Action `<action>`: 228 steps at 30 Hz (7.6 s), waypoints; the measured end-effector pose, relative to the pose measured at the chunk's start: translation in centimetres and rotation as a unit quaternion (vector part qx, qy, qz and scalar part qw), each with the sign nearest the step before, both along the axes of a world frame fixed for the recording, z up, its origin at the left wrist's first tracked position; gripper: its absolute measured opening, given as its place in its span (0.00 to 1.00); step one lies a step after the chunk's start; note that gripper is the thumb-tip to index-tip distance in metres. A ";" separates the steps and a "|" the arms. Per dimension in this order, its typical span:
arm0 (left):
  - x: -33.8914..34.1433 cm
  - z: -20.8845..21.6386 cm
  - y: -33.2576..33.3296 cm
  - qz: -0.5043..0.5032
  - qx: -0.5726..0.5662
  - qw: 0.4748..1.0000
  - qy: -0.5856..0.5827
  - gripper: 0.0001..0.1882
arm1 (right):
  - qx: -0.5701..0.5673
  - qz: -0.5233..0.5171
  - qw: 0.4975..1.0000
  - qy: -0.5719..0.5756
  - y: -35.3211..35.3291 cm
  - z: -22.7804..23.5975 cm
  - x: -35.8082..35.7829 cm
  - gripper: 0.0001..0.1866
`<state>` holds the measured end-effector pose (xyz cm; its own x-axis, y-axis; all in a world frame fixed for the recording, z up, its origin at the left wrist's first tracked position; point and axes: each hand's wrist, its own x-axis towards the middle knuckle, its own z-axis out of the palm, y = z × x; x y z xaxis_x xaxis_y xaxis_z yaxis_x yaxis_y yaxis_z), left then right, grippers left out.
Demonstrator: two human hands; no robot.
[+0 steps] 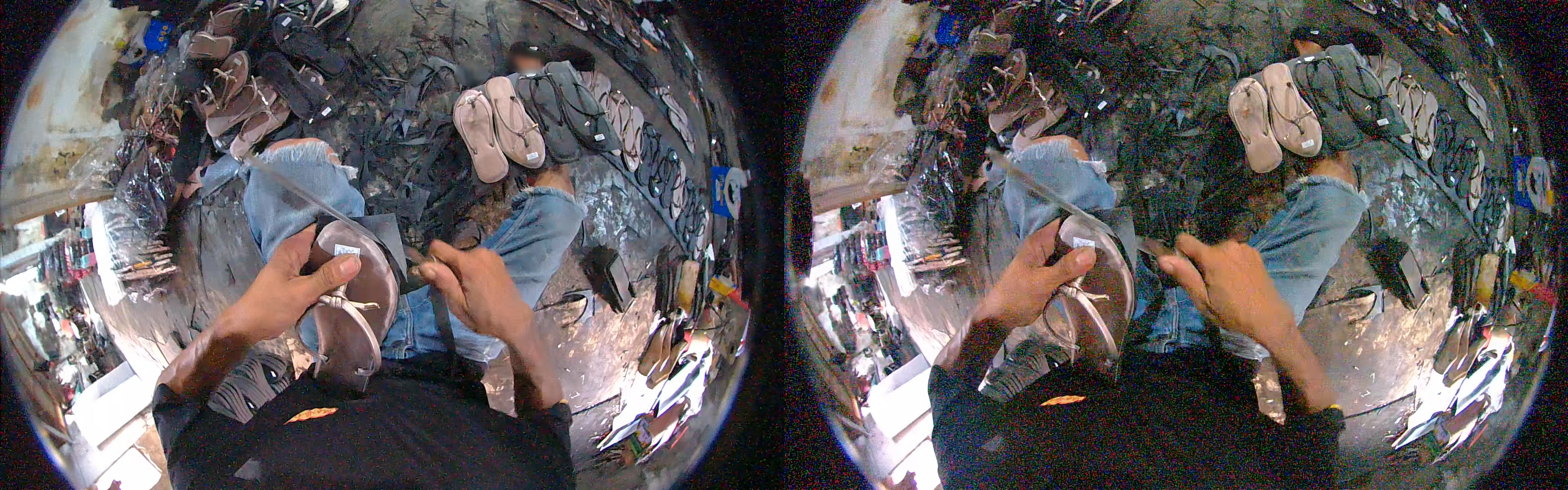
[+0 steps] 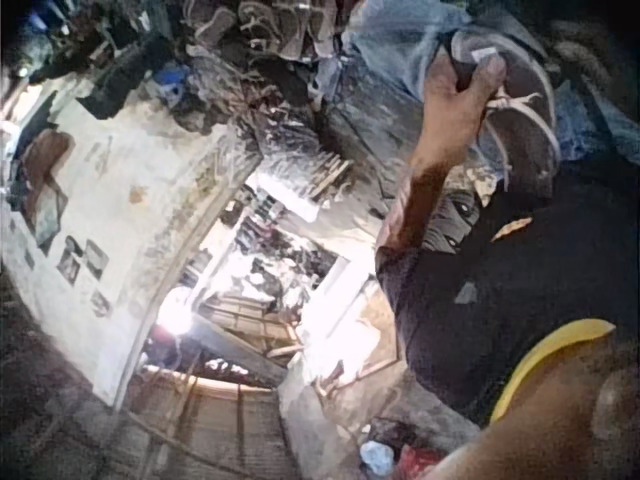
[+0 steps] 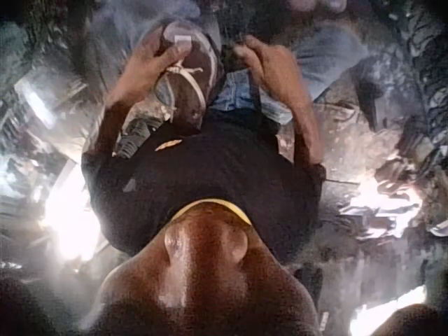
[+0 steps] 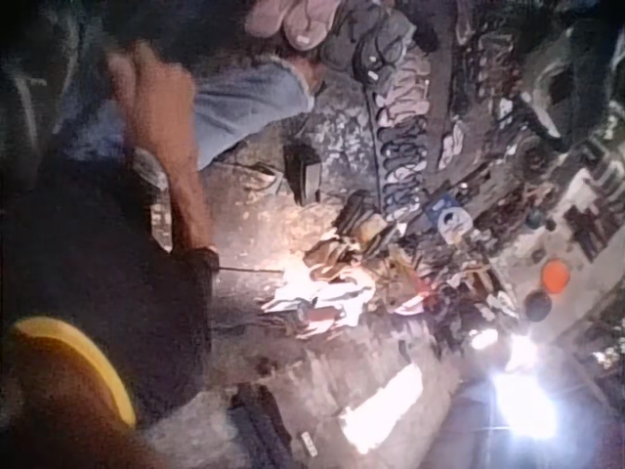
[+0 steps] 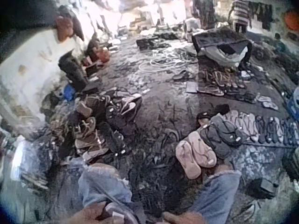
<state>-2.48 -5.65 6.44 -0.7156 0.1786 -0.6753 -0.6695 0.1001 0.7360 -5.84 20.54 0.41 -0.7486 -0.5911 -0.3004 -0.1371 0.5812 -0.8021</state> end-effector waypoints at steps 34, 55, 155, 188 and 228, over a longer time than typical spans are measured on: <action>5.0 -7.3 6.1 0.365 0.237 0.896 0.088 0.17 | -0.024 -0.169 0.985 0.021 5.3 -1.3 7.0 0.19; -16.5 -5.5 -4.9 0.536 0.220 0.778 0.244 0.23 | -0.285 -0.702 0.650 -0.064 16.2 -6.7 5.6 0.28; -1.4 -1.6 3.7 0.331 0.179 0.911 0.172 0.23 | -0.306 -0.306 0.902 0.006 -5.0 1.0 -2.1 0.15; 0.5 -1.3 -0.5 0.032 0.022 0.999 -0.020 0.30 | -0.002 0.120 0.992 -0.028 -1.1 4.4 -6.6 0.28; 0.0 -6.5 6.2 0.291 0.101 0.945 0.108 0.13 | -0.049 -0.154 0.986 0.050 2.8 -0.9 3.7 0.12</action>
<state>-2.52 0.58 -0.06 -0.8497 -0.1783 -0.4961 -0.3995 -0.3964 0.8266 -2.13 23.38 -0.54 -0.9198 -0.3545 -0.1681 -0.0486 0.5282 -0.8477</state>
